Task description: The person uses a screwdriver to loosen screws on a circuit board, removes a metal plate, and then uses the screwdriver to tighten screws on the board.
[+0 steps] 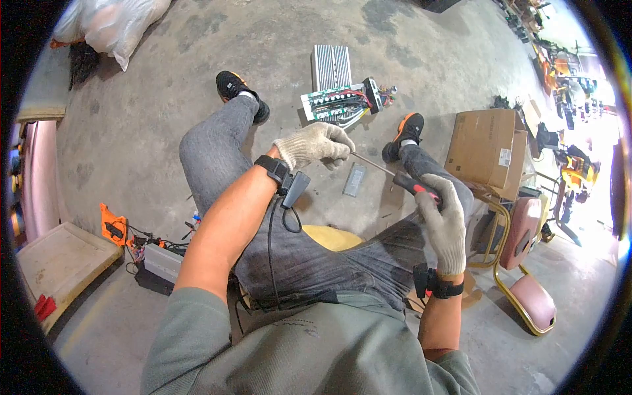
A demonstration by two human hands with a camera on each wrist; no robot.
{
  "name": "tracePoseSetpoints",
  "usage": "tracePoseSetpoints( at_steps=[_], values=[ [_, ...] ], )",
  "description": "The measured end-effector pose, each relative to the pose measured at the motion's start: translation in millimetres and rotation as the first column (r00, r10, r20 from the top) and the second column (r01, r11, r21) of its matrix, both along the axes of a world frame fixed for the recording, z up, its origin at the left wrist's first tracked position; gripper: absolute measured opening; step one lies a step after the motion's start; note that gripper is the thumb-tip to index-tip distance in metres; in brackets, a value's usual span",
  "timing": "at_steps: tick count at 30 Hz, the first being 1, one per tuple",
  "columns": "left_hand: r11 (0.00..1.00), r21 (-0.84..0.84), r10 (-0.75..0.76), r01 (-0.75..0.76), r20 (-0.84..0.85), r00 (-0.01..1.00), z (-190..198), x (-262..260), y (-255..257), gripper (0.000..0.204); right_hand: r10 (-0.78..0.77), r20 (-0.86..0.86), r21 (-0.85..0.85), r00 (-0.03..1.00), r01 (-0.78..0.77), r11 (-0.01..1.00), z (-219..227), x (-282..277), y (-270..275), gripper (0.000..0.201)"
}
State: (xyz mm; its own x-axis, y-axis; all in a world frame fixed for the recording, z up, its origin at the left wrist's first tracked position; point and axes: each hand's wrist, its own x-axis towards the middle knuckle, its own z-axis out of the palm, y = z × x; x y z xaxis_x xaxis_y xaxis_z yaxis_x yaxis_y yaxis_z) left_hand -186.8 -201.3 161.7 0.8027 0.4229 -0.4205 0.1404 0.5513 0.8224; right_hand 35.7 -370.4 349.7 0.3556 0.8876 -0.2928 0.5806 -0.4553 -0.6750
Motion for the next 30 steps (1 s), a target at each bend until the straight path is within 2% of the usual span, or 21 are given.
tracePoseSetpoints(
  at_steps=[1,5,7,10,16,26,30],
  values=[
    [1.0,0.001,0.001,-0.001,0.001,1.0,0,0,0,0.023,-0.143,-0.108,-0.112,0.984,0.13,0.985,2,-1,1,0.036],
    [1.0,-0.018,0.011,-0.011,0.034,0.999,1,-1,-1,0.022,-0.202,-0.157,-0.126,0.967,0.183,0.975,-14,5,-5,0.038],
    [1.0,-0.015,0.013,-0.012,0.032,0.999,2,0,-2,0.022,-0.021,-0.038,0.008,0.999,0.022,1.0,-17,8,-9,0.04],
    [1.0,-0.017,0.015,-0.015,0.026,1.0,3,1,-2,0.021,0.034,0.002,0.027,0.999,-0.034,0.999,-10,7,-7,0.04],
    [0.998,-0.049,0.051,-0.049,0.04,0.998,3,1,-2,0.018,0.09,0.095,0.07,0.991,-0.097,0.993,-8,7,-5,0.04],
    [0.995,-0.077,0.071,-0.066,0.07,0.995,2,2,-2,0.018,0.088,0.091,0.057,0.992,-0.093,0.994,-8,7,-4,0.04],
    [0.994,-0.079,0.076,-0.071,0.07,0.995,4,2,-2,0.018,0.047,0.026,0.049,0.999,-0.048,0.998,-7,6,-6,0.04]
  ],
)
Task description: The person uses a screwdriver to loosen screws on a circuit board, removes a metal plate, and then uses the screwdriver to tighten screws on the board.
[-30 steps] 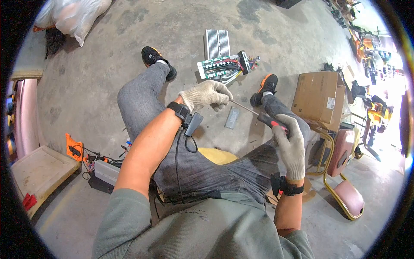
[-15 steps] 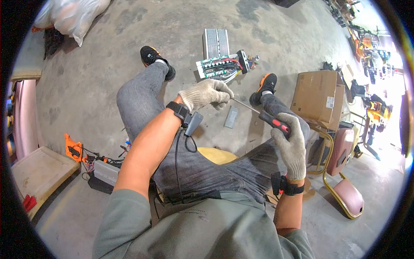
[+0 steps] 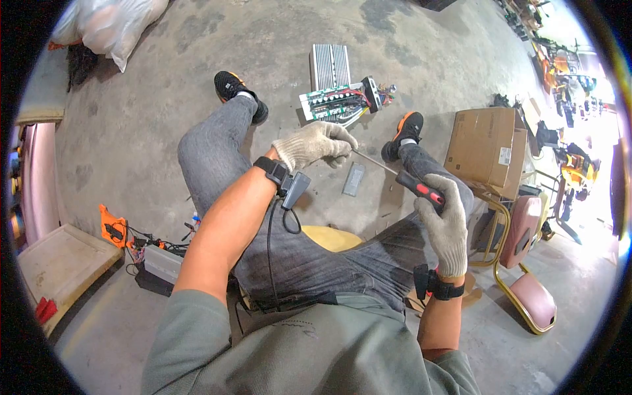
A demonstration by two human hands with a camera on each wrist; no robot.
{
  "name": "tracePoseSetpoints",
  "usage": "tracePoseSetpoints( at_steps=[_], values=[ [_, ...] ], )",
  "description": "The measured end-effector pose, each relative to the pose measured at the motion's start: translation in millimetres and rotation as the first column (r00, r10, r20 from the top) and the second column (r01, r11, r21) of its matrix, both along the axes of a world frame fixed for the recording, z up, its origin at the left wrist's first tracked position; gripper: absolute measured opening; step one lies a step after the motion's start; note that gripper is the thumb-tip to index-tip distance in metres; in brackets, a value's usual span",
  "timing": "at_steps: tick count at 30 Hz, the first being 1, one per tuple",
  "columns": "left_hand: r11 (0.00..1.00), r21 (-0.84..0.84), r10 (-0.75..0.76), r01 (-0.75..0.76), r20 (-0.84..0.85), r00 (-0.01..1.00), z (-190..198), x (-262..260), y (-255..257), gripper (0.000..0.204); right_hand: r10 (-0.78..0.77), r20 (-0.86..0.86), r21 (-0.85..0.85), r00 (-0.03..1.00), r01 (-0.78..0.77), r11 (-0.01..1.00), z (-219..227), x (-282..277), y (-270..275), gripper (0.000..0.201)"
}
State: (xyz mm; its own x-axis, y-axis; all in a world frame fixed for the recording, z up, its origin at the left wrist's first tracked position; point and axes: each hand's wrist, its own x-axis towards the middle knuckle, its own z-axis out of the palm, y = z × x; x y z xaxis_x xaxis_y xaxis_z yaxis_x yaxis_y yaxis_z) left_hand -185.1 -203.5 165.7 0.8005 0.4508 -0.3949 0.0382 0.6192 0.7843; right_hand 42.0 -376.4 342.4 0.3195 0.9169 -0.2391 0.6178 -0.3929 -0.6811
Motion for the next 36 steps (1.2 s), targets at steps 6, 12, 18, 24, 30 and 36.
tracePoseSetpoints(
  at_steps=[6,12,18,24,30,36],
  values=[
    [1.0,-0.011,0.001,-0.001,0.013,1.0,-5,1,0,0.018,-0.016,-0.023,-0.011,1.0,0.015,1.0,-3,2,-1,0.041],
    [0.999,-0.024,0.025,-0.024,0.04,0.999,-7,1,0,0.018,-0.046,-0.014,-0.022,0.999,0.046,0.999,2,-3,1,0.04],
    [1.0,-0.028,0.014,-0.012,0.042,0.999,-3,0,1,0.018,-0.06,-0.003,-0.026,0.998,0.06,0.998,5,-6,2,0.04],
    [0.998,-0.053,0.022,-0.019,0.059,0.998,-4,0,1,0.018,-0.014,0.056,-0.01,0.998,0.015,1.0,8,-6,3,0.039],
    [0.999,-0.04,0.017,-0.015,0.051,0.999,-3,0,1,0.018,-0.024,0.04,-0.01,0.999,0.024,1.0,4,-3,0,0.039],
    [0.999,-0.047,0.018,-0.016,0.058,0.998,-4,1,1,0.017,-0.033,0.02,0.008,0.999,0.033,0.999,6,-5,0,0.038]
  ],
)
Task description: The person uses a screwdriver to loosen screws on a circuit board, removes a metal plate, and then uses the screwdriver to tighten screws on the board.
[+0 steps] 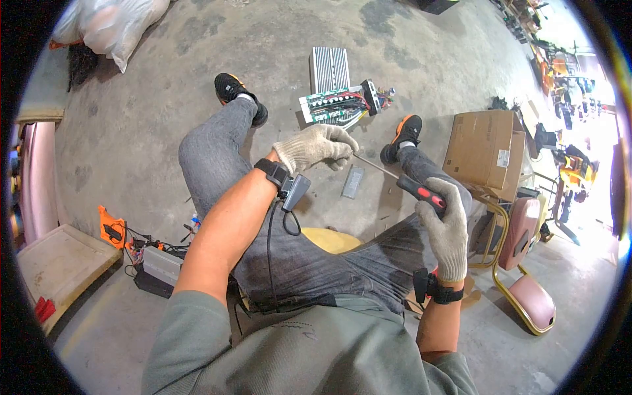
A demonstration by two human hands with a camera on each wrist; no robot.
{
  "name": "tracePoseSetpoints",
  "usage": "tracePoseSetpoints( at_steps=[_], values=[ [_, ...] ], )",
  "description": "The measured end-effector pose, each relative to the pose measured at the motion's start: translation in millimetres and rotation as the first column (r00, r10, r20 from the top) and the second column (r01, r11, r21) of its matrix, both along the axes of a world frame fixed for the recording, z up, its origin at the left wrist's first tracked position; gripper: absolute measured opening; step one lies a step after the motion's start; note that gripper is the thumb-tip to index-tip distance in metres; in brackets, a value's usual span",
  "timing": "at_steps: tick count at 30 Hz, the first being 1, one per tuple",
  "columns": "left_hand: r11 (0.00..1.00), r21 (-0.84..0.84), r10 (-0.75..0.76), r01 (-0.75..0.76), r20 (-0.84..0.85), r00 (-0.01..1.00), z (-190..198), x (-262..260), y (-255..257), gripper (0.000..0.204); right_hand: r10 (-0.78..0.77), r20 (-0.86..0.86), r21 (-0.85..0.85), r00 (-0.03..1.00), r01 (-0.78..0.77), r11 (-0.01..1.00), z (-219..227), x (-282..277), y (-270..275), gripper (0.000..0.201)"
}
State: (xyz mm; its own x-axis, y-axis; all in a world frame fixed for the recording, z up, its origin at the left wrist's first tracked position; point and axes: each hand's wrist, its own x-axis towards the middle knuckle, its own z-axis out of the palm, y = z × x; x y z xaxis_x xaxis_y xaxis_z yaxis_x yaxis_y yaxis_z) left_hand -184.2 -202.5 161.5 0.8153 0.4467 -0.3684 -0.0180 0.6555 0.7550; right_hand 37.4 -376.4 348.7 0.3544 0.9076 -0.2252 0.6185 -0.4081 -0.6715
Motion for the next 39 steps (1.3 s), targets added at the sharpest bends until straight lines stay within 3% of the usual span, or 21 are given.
tracePoseSetpoints(
  at_steps=[5,14,16,20,22,23,26,28,32,34,37,39],
  values=[
    [1.0,-0.001,-0.011,0.011,-0.007,1.0,1,-1,0,0.017,-0.027,-0.043,0.012,0.999,0.028,1.0,-3,3,-2,0.038],
    [1.0,0.008,-0.024,0.024,-0.016,1.0,7,0,0,0.016,0.08,0.089,0.022,0.993,-0.082,0.996,3,1,6,0.038],
    [1.0,-0.004,-0.025,0.025,-0.008,1.0,5,-1,0,0.016,-0.086,-0.083,-0.088,0.993,0.079,0.993,9,-5,10,0.039],
    [1.0,-0.01,-0.025,0.025,-0.008,1.0,4,-1,-1,0.017,-0.15,-0.118,-0.099,0.982,0.138,0.985,-4,-3,4,0.037],
    [1.0,-0.018,-0.02,0.02,0.0,1.0,6,-2,-1,0.017,0.025,0.057,0.027,0.998,-0.027,0.999,-10,1,-1,0.038],
    [1.0,-0.024,-0.009,0.009,0.005,1.0,6,-1,-1,0.017,0.022,0.058,0.025,0.998,-0.024,0.999,-10,1,-1,0.038],
    [0.999,-0.032,0.02,-0.019,0.013,1.0,3,0,-1,0.018,-0.006,0.005,-0.009,1.0,0.006,1.0,-11,0,-1,0.041],
    [0.999,-0.042,0.036,-0.035,0.013,0.999,2,0,-2,0.018,-0.236,-0.19,-0.142,0.953,0.211,0.967,-10,-4,3,0.043],
    [0.993,-0.091,0.08,-0.076,0.035,0.996,3,-1,0,0.018,-0.186,-0.121,-0.067,0.975,0.178,0.982,-12,-10,7,0.041],
    [0.993,-0.093,0.081,-0.078,0.026,0.996,2,-1,0,0.018,-0.061,-0.091,0.014,0.994,0.062,0.998,-22,-3,3,0.036],
    [0.992,-0.093,0.087,-0.085,0.009,0.996,0,0,1,0.018,-0.159,-0.09,-0.096,0.983,0.15,0.984,-21,-2,13,0.034],
    [0.987,-0.109,0.119,-0.119,-0.006,0.993,1,1,2,0.019,-0.13,-0.098,-0.07,0.987,0.124,0.99,-22,-4,16,0.034]
  ],
)
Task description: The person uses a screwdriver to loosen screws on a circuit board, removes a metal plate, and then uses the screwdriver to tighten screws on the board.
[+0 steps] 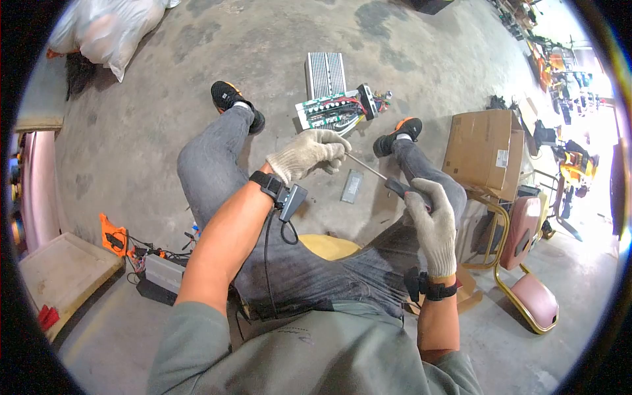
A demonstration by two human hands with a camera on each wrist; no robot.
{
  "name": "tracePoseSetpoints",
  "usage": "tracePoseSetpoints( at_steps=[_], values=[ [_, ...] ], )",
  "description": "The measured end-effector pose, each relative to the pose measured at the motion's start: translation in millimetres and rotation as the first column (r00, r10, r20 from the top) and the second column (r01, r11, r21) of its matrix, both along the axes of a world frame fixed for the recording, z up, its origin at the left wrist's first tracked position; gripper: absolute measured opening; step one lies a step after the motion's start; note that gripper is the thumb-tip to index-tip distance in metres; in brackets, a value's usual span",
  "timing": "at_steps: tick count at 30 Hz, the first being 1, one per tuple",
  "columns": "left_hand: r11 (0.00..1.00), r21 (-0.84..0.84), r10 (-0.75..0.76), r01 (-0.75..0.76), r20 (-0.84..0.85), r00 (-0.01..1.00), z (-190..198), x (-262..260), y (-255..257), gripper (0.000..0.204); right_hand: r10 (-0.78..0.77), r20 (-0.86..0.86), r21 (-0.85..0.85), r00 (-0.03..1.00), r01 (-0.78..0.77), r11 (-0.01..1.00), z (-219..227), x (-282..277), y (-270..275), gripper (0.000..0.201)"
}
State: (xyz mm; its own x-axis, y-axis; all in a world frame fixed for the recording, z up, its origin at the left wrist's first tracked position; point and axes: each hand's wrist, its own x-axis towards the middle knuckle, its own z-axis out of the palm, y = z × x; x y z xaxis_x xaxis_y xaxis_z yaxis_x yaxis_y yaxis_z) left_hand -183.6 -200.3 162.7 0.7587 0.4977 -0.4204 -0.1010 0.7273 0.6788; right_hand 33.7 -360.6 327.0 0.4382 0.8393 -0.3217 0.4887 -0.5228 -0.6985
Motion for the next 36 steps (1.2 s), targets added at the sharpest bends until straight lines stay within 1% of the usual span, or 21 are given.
tracePoseSetpoints(
  at_steps=[2,4,5,7,10,12,13,15,18,19,21,22,23,25,27,29,30,31,33,34,36],
  values=[
    [1.0,0.0,0.025,-0.025,-0.012,1.0,-1,0,1,0.019,0.031,-0.005,0.028,1.0,-0.031,0.999,-1,1,1,0.034],
    [0.999,-0.002,0.049,-0.049,-0.022,0.999,-1,0,2,0.019,0.2,0.008,-0.016,0.98,-0.199,0.98,-1,7,2,0.038],
    [0.998,-0.019,0.055,-0.055,-0.024,0.998,1,0,4,0.02,0.201,0.009,-0.017,0.98,-0.201,0.98,0,6,5,0.038],
    [0.997,-0.037,0.066,-0.067,-0.023,0.998,2,1,6,0.021,0.301,0.081,0.039,0.95,-0.305,0.951,2,5,12,0.04],
    [0.992,-0.036,0.123,-0.124,-0.03,0.992,1,1,6,0.024,0.257,0.035,-0.025,0.966,-0.256,0.966,3,5,23,0.04],
    [0.979,-0.098,0.19,-0.18,0.107,0.976,3,2,7,0.027,0.214,0.023,-0.034,0.977,-0.213,0.976,-3,6,29,0.04],
    [0.978,-0.101,0.194,-0.184,0.102,0.976,2,3,9,0.027,0.16,0.014,-0.042,0.987,-0.16,0.986,-6,7,32,0.04],
    [0.958,-0.215,0.199,-0.191,0.018,0.98,-3,5,9,0.023,0.169,0.043,-0.024,0.985,-0.168,0.985,-8,11,36,0.04],
    [0.947,-0.171,0.265,-0.273,-0.066,0.962,-9,11,7,0.025,0.132,0.048,-0.03,0.99,-0.131,0.991,-6,19,42,0.041],
    [0.947,-0.168,0.266,-0.274,-0.071,0.962,-18,14,9,0.025,0.091,0.021,-0.056,0.996,-0.09,0.994,-7,23,46,0.041],
    [0.96,-0.086,0.239,-0.268,-0.252,0.938,-41,22,6,0.02,0.104,0.048,-0.026,0.993,-0.103,0.994,-15,32,48,0.04],
    [0.95,-0.072,0.267,-0.304,-0.32,0.909,-43,29,6,0.015,0.038,0.019,-0.056,0.999,-0.037,0.998,-13,32,53,0.039],
    [0.949,-0.074,0.268,-0.307,-0.324,0.907,-50,39,8,0.015,-0.029,-0.007,-0.083,1.0,0.029,0.996,-14,34,60,0.039],
    [0.913,-0.12,0.325,-0.39,-0.361,0.874,-77,63,2,0.014,-0.034,0.035,-0.099,0.999,0.037,0.994,-22,41,67,0.038],
    [0.88,-0.167,0.359,-0.445,-0.38,0.853,-106,92,-6,0.014,-0.081,-0.012,-0.126,0.997,0.079,0.989,-32,50,74,0.039],
    [0.853,-0.167,0.411,-0.495,-0.372,0.832,-122,111,-14,0.015,-0.073,-0.005,-0.162,0.997,0.071,0.984,-44,57,83,0.039],
    [0.83,-0.253,0.377,-0.498,-0.403,0.834,-131,121,-15,0.016,-0.062,0.0,-0.168,0.998,0.061,0.984,-52,59,91,0.04],
    [0.823,-0.269,0.369,-0.5,-0.416,0.831,-139,129,-14,0.016,-0.061,-0.004,-0.191,0.998,0.059,0.98,-60,62,99,0.04],
    [0.718,-0.379,0.439,-0.584,-0.405,0.802,-156,146,-12,0.017,-0.027,0.034,-0.233,0.999,0.034,0.972,-74,67,114,0.04],
    [0.709,-0.393,0.43,-0.586,-0.418,0.8,-166,154,-7,0.017,-0.026,0.031,-0.255,0.999,0.033,0.966,-83,70,123,0.04],
    [0.641,-0.429,0.525,-0.637,-0.36,0.771,-188,169,0,0.018,0.062,0.095,-0.217,0.994,-0.04,0.975,-95,75,137,0.039]
  ],
)
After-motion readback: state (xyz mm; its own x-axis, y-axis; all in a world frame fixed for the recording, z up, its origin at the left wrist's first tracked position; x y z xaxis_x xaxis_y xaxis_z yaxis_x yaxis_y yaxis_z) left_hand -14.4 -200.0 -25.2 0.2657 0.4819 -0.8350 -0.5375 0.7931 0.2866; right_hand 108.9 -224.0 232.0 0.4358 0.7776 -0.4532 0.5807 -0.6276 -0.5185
